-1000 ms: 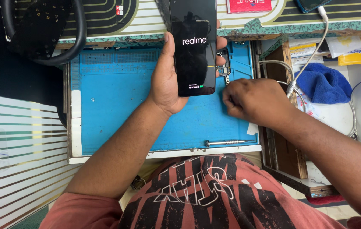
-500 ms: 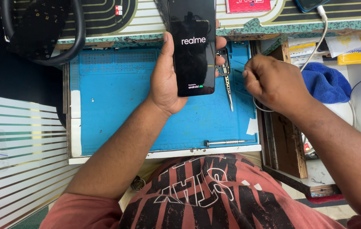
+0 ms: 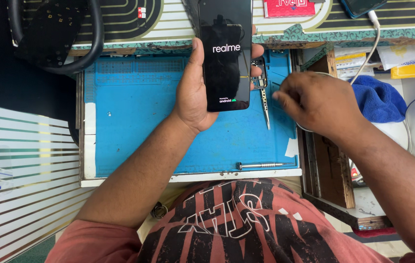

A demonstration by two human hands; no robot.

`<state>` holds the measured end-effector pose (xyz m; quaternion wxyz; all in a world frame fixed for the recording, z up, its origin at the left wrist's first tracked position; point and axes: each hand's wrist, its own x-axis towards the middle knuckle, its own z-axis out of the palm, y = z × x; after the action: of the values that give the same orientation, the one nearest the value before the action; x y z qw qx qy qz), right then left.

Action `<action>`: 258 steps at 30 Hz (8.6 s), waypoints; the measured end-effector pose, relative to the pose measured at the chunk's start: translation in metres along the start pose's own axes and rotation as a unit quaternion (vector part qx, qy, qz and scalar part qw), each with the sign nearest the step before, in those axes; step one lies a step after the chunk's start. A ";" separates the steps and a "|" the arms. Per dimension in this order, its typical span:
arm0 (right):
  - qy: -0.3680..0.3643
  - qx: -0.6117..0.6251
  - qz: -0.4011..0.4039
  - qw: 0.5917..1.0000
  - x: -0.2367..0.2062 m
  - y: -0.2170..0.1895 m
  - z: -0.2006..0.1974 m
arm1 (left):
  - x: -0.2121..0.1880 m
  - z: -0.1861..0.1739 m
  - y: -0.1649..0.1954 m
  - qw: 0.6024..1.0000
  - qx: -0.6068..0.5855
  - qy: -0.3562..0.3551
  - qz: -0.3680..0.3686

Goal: The person holds a Realme smartphone in one hand and uses a metal pry tool to work around the edge of the device, then sets the phone down and pries open its back cover to expose the internal battery and board. They use a screwdriver and tweezers on the opened phone while the screen stays on the boot logo.

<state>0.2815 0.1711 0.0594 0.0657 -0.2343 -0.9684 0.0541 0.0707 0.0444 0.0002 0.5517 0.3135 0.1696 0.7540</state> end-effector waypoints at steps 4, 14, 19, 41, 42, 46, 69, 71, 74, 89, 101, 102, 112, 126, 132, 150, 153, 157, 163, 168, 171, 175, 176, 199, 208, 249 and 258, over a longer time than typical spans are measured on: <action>-0.077 -0.004 0.036 0.996 -0.002 -0.015 -0.002 | 0.000 0.000 0.000 1.000 0.005 0.003 -0.002; -0.126 0.002 0.062 0.990 0.003 -0.019 0.009 | 0.000 -0.002 -0.001 1.000 0.010 0.003 -0.001; -0.175 0.007 0.094 0.980 0.001 -0.016 0.007 | 0.002 -0.001 -0.002 1.000 0.009 0.013 -0.006; -0.328 0.381 0.160 0.849 -0.001 0.000 -0.016 | -0.002 -0.003 0.006 1.000 0.013 0.007 0.017; -0.331 0.396 0.151 0.843 -0.001 0.001 -0.017 | -0.002 -0.003 0.005 1.000 0.009 0.006 0.015; -0.335 0.422 0.160 0.827 -0.001 0.004 -0.018 | -0.002 -0.002 0.005 1.000 0.005 0.011 0.008; -0.099 0.158 0.023 0.982 0.003 0.000 0.009 | -0.001 -0.003 0.004 1.000 -0.004 -0.005 -0.010; -0.113 0.097 0.010 0.989 0.005 -0.001 0.013 | 0.000 -0.003 0.004 1.000 0.000 -0.007 -0.009; -0.079 0.080 -0.040 0.993 0.003 0.000 0.018 | -0.001 -0.002 0.003 1.000 0.007 -0.012 -0.006; -0.121 0.116 -0.034 0.985 0.004 -0.003 0.013 | -0.001 -0.002 0.003 1.000 -0.007 -0.012 -0.010; -0.068 0.230 -0.135 0.961 0.004 0.006 0.010 | 0.000 -0.003 0.003 1.000 -0.003 -0.007 -0.011; -0.048 0.249 -0.122 0.959 0.004 0.009 0.007 | 0.000 -0.004 0.003 1.000 -0.005 -0.005 -0.011; 0.073 0.384 -0.005 0.921 -0.001 0.025 0.001 | -0.002 -0.005 0.003 1.000 0.015 0.015 -0.009; -0.008 0.329 0.044 0.943 -0.003 0.017 0.004 | -0.003 -0.004 0.003 1.000 0.013 0.017 -0.006; -0.002 0.316 0.039 0.948 -0.004 0.018 0.003 | -0.003 -0.005 0.003 1.000 0.011 0.014 -0.007; -0.003 0.310 0.032 0.950 -0.005 0.015 0.002 | -0.004 -0.004 0.003 1.000 0.023 0.013 -0.005; 0.012 0.309 0.032 0.950 -0.006 0.016 0.002 | -0.004 -0.004 0.003 1.000 0.020 0.018 -0.006; 0.030 0.318 0.030 0.947 -0.005 0.018 0.005 | -0.004 -0.004 0.003 1.000 0.018 0.021 -0.008; 0.037 0.307 0.052 0.949 -0.006 0.018 0.006 | -0.004 -0.004 0.002 1.000 0.012 0.020 -0.006; 0.041 0.320 0.058 0.945 -0.004 0.018 0.007 | -0.004 -0.004 0.003 1.000 0.024 0.016 -0.005; 0.037 0.324 0.067 0.943 -0.003 0.017 0.007 | -0.004 -0.004 0.003 1.000 0.025 0.014 -0.001; 0.036 0.325 0.083 0.941 -0.003 0.016 0.006 | -0.004 -0.005 0.002 1.000 0.021 0.011 0.001; 0.037 0.326 0.087 0.941 -0.004 0.016 0.006 | -0.004 -0.005 0.002 1.000 0.018 0.012 0.000; -0.003 0.276 0.042 0.960 -0.008 0.021 -0.004 | -0.005 -0.004 0.003 0.999 0.032 0.012 0.000; -0.017 0.274 0.050 0.960 -0.007 0.015 -0.007 | -0.005 -0.003 0.003 0.999 0.032 0.013 0.002; -0.017 0.329 0.098 0.939 -0.003 0.016 0.005 | -0.004 -0.004 0.002 1.000 0.016 0.009 -0.004; -0.001 0.225 0.025 0.974 -0.005 0.013 -0.008 | -0.004 -0.005 0.002 1.000 0.024 0.006 0.000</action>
<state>0.2934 0.1809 0.0650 0.1143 -0.2375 -0.9254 0.2723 0.0669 0.0406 -0.0032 0.5427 0.3219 0.1906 0.7520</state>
